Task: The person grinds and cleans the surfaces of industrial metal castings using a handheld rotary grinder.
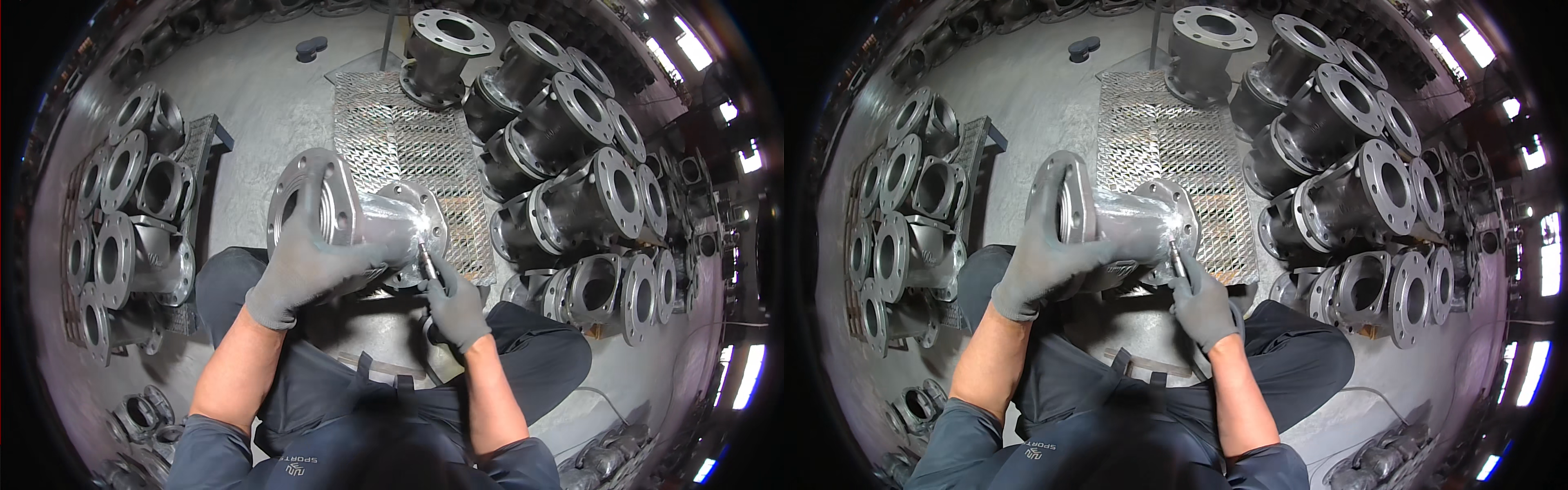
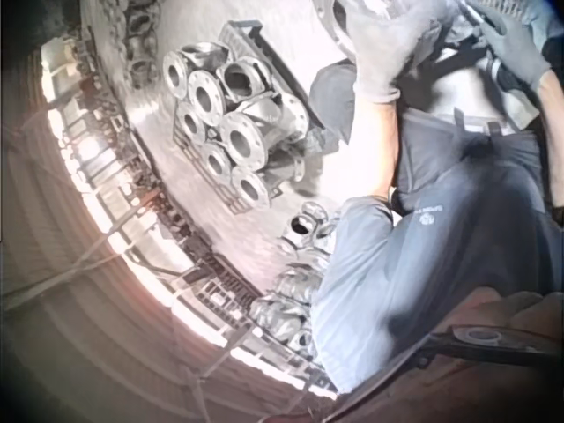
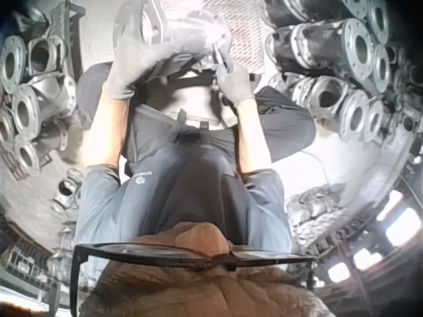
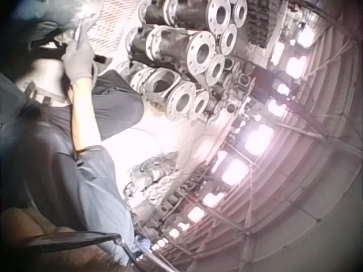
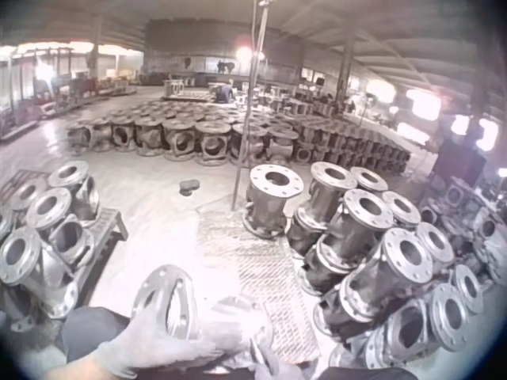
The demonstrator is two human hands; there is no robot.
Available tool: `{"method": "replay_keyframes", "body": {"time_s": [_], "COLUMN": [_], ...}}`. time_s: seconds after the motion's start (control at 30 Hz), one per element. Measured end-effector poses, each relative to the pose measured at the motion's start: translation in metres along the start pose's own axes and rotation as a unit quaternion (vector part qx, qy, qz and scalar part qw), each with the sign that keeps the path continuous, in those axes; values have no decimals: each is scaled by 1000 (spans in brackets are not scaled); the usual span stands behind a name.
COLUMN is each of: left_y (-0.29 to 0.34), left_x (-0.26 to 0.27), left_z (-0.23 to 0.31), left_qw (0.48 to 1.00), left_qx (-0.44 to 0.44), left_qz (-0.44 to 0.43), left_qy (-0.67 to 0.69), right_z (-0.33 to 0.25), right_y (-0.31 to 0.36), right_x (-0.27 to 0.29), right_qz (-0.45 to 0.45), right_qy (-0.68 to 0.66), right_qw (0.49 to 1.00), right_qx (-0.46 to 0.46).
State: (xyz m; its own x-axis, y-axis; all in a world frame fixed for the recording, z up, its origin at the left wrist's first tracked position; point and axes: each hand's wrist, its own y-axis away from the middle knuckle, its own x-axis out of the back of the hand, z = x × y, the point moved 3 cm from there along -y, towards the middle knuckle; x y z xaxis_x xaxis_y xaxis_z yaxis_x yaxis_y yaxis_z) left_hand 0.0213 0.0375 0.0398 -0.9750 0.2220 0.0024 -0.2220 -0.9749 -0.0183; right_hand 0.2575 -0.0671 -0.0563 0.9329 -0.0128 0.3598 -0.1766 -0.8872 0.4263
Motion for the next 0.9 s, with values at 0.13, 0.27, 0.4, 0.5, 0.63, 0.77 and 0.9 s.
{"method": "replay_keyframes", "body": {"time_s": [0.13,0.27,0.4,0.5,0.63,0.77,0.9], "left_y": [22,36,24,14,7,7,11], "left_x": [1,-7,-8,-6,7,4,-3], "left_z": [-6,-19,-10,-2,-10,-17,-8], "left_qw": [948,930,945,951,962,963,972], "left_qx": [-138,-72,-47,-45,-58,-80,-58], "left_qz": [-105,-173,-152,-106,-46,0,0], "left_qy": [-265,-318,-285,-288,-263,-257,-227], "right_z": [22,64,59,41,23,-10,-3], "right_y": [0,1,10,18,27,17,5], "right_x": [-6,-38,-43,-44,-34,-18,-28], "right_qz": [43,131,132,118,131,86,120], "right_qy": [-23,-39,-57,22,119,191,185], "right_qw": [998,989,988,989,972,976,968], "right_qx": [36,56,53,83,156,54,117]}}
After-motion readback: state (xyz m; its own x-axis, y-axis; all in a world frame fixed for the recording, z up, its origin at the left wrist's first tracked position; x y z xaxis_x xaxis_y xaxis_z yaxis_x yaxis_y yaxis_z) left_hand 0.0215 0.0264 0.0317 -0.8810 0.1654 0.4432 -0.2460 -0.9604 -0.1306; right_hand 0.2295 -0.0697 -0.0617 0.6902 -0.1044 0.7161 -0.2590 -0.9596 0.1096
